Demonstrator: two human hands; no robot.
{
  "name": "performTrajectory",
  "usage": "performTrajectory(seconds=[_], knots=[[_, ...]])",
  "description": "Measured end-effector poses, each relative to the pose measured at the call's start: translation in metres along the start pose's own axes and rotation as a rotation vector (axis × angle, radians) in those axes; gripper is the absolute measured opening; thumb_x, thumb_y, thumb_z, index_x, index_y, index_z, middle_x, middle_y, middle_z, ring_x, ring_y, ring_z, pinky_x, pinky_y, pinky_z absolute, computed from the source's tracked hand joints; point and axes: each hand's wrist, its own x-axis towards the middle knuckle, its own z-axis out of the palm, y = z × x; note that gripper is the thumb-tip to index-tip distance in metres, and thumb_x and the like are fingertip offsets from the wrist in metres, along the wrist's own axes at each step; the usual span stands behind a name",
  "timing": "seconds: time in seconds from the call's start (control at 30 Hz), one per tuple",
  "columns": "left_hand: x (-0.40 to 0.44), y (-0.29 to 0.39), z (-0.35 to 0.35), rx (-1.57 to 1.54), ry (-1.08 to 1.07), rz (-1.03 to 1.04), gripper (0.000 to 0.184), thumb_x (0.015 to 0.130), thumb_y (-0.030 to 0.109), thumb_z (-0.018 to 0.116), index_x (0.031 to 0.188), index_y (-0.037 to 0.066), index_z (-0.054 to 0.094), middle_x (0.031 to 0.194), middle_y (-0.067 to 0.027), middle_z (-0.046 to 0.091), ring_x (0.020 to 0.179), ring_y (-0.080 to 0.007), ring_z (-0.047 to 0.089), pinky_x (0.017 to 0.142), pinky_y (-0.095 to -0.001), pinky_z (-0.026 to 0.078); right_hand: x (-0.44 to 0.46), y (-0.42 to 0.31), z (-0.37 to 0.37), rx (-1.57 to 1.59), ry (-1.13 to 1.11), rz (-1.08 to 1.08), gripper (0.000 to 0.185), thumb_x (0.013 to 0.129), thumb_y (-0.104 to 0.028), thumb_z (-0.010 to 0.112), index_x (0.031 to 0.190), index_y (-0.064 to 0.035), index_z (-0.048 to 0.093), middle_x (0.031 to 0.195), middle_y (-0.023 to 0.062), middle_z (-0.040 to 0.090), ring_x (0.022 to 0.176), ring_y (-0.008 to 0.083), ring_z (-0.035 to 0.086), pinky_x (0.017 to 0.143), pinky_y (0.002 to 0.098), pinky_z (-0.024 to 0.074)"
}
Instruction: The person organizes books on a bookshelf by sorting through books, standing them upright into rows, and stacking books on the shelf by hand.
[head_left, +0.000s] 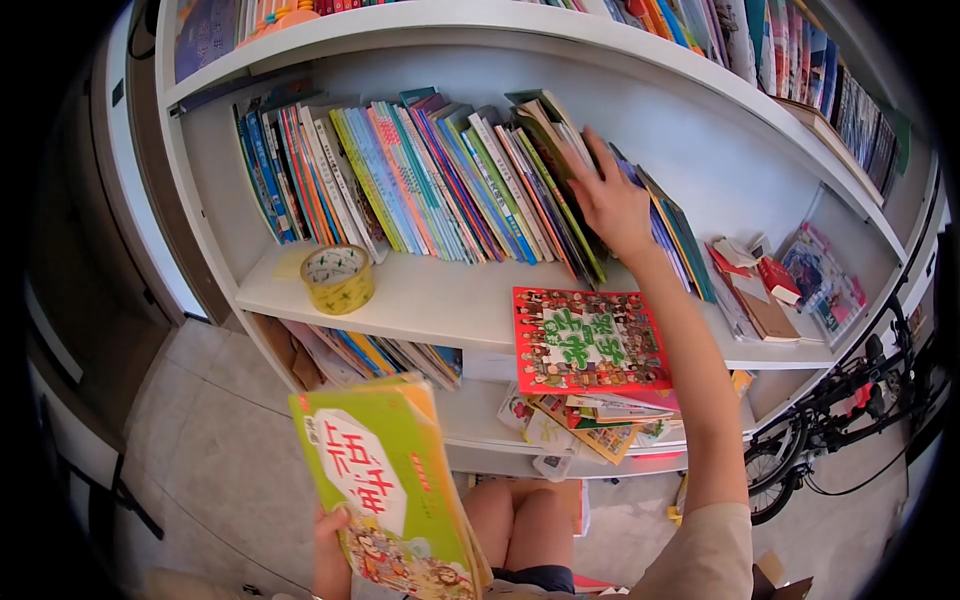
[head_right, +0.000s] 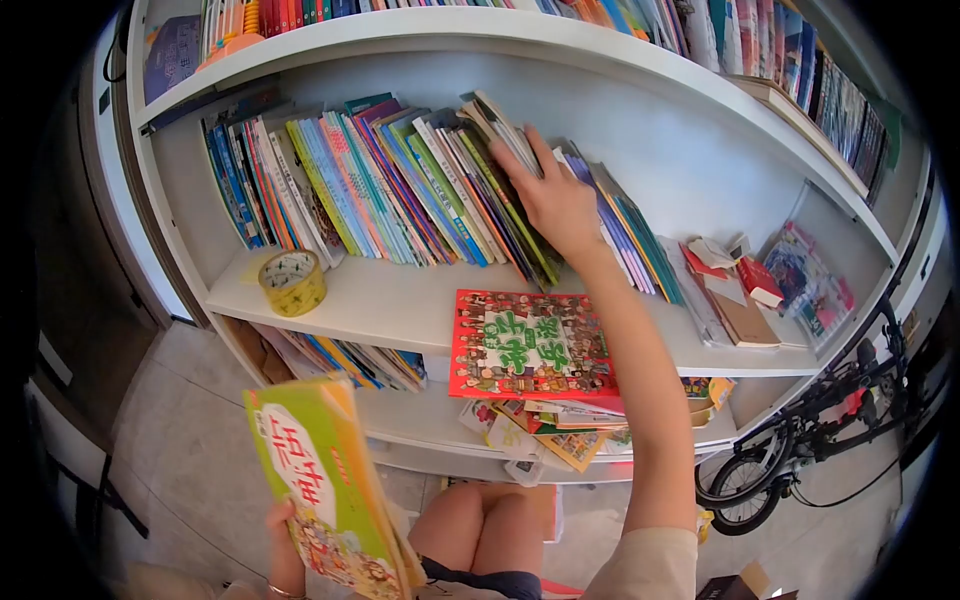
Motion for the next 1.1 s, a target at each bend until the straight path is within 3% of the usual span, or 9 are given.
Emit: performTrajectory(seconds=[0.1, 0.13, 0.23, 0.43, 0.57, 0.73, 0.83, 0.87, 1.1], knots=[[0.007, 0.012, 0.02, 0.016, -0.043, 0.207, 0.051, 0.078, 0.022, 0.055, 0.119, -0.007, 0.047, 0.109, -0.0183, 0.061, 0.087, -0.027, 0.065, 0.078, -0.0368, 0.053, 0.004, 0.009, 0.0, -0.235, 0.161, -0.369, 0.029, 0.083, -0.022, 0.058, 0.109, -0.0089, 0.056, 0.14, 0.0061, 0.038, 0.111, 0.0246, 0.051, 0.078, 0.0364, 0.0461], [0.009, 0.018, 0.026, 0.006, -0.067, 0.218, 0.05, 0.079, 0.022, 0.054, 0.12, -0.007, 0.047, 0.11, -0.0183, 0.061, 0.088, -0.0268, 0.064, 0.078, -0.0366, 0.053, 0.004, 0.008, 0.003, -0.284, 0.2, -0.377, 0.019, 0.083, -0.026, 0.058, 0.087, -0.0074, 0.059, 0.141, 0.0053, 0.037, 0.124, 0.0227, 0.039, 0.087, 0.0378, 0.0408], [0.012, 0.027, 0.047, -0.029, -0.079, 0.24, 0.048, 0.082, 0.022, 0.051, 0.12, -0.006, 0.047, 0.111, -0.0185, 0.06, 0.091, -0.0266, 0.063, 0.081, -0.0362, 0.052, 0.007, 0.006, -0.003, -0.222, 0.19, -0.315, 0.023, 0.082, -0.029, 0.058, 0.075, -0.0066, 0.059, 0.144, 0.005, 0.032, 0.126, 0.0237, 0.038, 0.09, 0.0403, 0.0401], [0.013, 0.04, 0.093, -0.02, 0.037, 0.155, 0.047, 0.083, 0.016, 0.05, 0.124, -0.006, 0.043, 0.116, -0.0194, 0.057, 0.1, -0.0278, 0.06, 0.087, -0.0381, 0.049, 0.015, -0.002, -0.005, -0.049, 0.003, -0.27, 0.026, 0.084, -0.027, 0.057, 0.074, -0.0046, 0.063, 0.146, 0.0019, 0.027, 0.129, 0.0253, 0.033, 0.097, 0.043, 0.038], [0.029, 0.048, 0.11, -0.015, -0.082, 0.119, 0.048, 0.079, 0.009, 0.056, 0.123, -0.005, 0.042, 0.115, -0.0182, 0.057, 0.1, -0.0268, 0.06, 0.087, -0.037, 0.049, 0.018, 0.007, -0.005, -0.053, -0.019, -0.268, 0.023, 0.085, -0.027, 0.056, 0.102, -0.0121, 0.062, 0.146, 0.0013, 0.027, 0.129, 0.0251, 0.033, 0.095, 0.0437, 0.0399], [0.048, 0.048, 0.127, 0.028, -0.165, 0.101, 0.047, 0.079, 0.009, 0.057, 0.122, -0.008, 0.044, 0.113, -0.0196, 0.058, 0.097, -0.0271, 0.061, 0.085, -0.0363, 0.05, 0.018, 0.015, -0.007, 0.018, 0.009, -0.165, 0.046, 0.084, -0.033, 0.057, 0.128, -0.027, 0.046, 0.146, 0.0056, 0.027, 0.129, 0.0259, 0.033, 0.094, 0.0458, 0.0409], [0.05, 0.046, 0.13, -0.033, -0.179, 0.052, 0.044, 0.079, 0.003, 0.06, 0.12, -0.005, 0.046, 0.111, -0.0166, 0.059, 0.096, -0.0247, 0.061, 0.084, -0.035, 0.05, 0.019, 0.009, -0.01, -0.106, 0.1, -0.188, 0.045, 0.081, -0.042, 0.058, 0.122, -0.0252, 0.052, 0.145, 0.0099, 0.027, 0.13, 0.0298, 0.031, 0.096, 0.052, 0.0379], [0.049, 0.044, 0.129, -0.034, -0.169, 0.044, 0.045, 0.078, 0.003, 0.06, 0.12, -0.005, 0.045, 0.112, -0.0166, 0.058, 0.096, -0.0248, 0.061, 0.084, -0.0351, 0.05, 0.021, 0.005, -0.012, -0.137, 0.083, -0.197, 0.044, 0.077, -0.049, 0.058, 0.109, -0.0183, 0.059, 0.145, 0.0119, 0.027, 0.131, 0.0337, 0.028, 0.098, 0.0586, 0.0322], [0.017, 0.046, 0.133, -0.019, 0.008, 0.061, 0.047, 0.078, 0.002, 0.06, 0.121, -0.005, 0.043, 0.115, -0.0174, 0.056, 0.097, -0.0256, 0.061, 0.084, -0.0354, 0.05, 0.028, -0.016, -0.007, -0.112, -0.101, -0.078, 0.037, 0.077, -0.043, 0.062, 0.074, -0.0063, 0.067, 0.143, 0.0152, 0.031, 0.133, 0.0342, 0.025, 0.1, 0.0614, 0.0266]])
